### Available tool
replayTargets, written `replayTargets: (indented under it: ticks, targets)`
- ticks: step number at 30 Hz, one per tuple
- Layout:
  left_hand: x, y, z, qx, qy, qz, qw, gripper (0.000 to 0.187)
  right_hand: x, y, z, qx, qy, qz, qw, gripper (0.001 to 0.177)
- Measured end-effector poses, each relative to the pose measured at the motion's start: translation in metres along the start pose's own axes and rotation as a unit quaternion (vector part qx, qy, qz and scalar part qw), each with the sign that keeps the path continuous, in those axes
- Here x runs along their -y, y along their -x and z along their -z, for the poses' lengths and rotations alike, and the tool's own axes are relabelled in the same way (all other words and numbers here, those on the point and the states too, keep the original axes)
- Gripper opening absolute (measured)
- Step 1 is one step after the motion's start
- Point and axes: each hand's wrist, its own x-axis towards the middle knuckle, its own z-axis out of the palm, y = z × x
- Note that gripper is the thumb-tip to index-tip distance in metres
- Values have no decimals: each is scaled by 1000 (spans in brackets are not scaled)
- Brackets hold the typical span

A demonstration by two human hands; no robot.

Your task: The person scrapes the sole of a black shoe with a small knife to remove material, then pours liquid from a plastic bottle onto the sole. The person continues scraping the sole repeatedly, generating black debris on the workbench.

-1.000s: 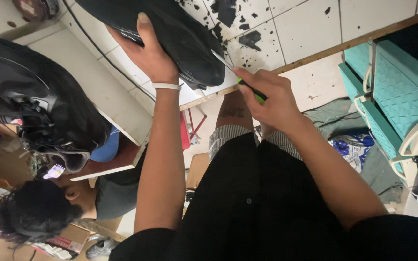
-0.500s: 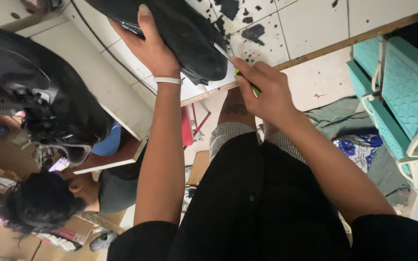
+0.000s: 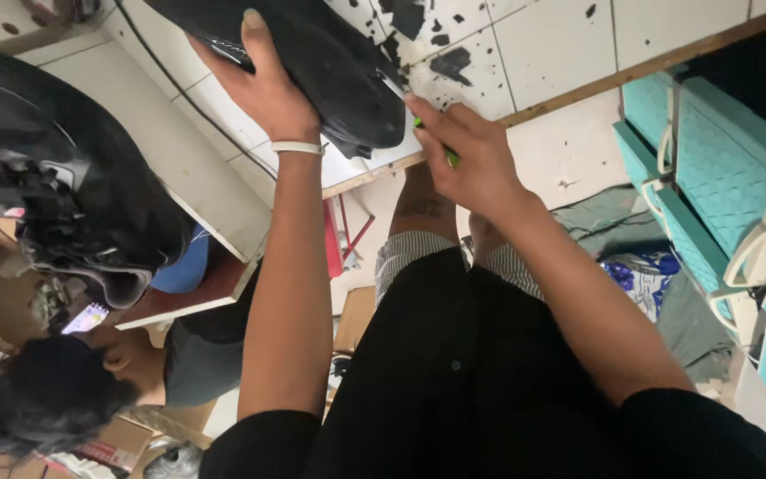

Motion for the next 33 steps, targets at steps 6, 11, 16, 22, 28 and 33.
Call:
replayTargets:
  ticks: [6,11,16,22,28,33]
  targets:
    - [6,6,16,-22,-117,35,992,73,33,-5,0,21,-91,-129,987,38]
    - [-2,9,12,-4,-44,6,999,66,28,-12,9,78,39,-68,994,45]
    - [8,-6,12,6,-42,-16,999,62,22,-32,10,44,-167,-153,973,34]
    - [13,-10,12,-22,-38,16,999,77,10,-26,16,31,-63,-40,997,38]
    - [-2,-6,9,-25,-6,40,999,78,17,-16,26,82,-65,-52,993,41]
    - [7,-6,17,-28,-5,26,999,75,22,-30,13,56,-43,1,998,36]
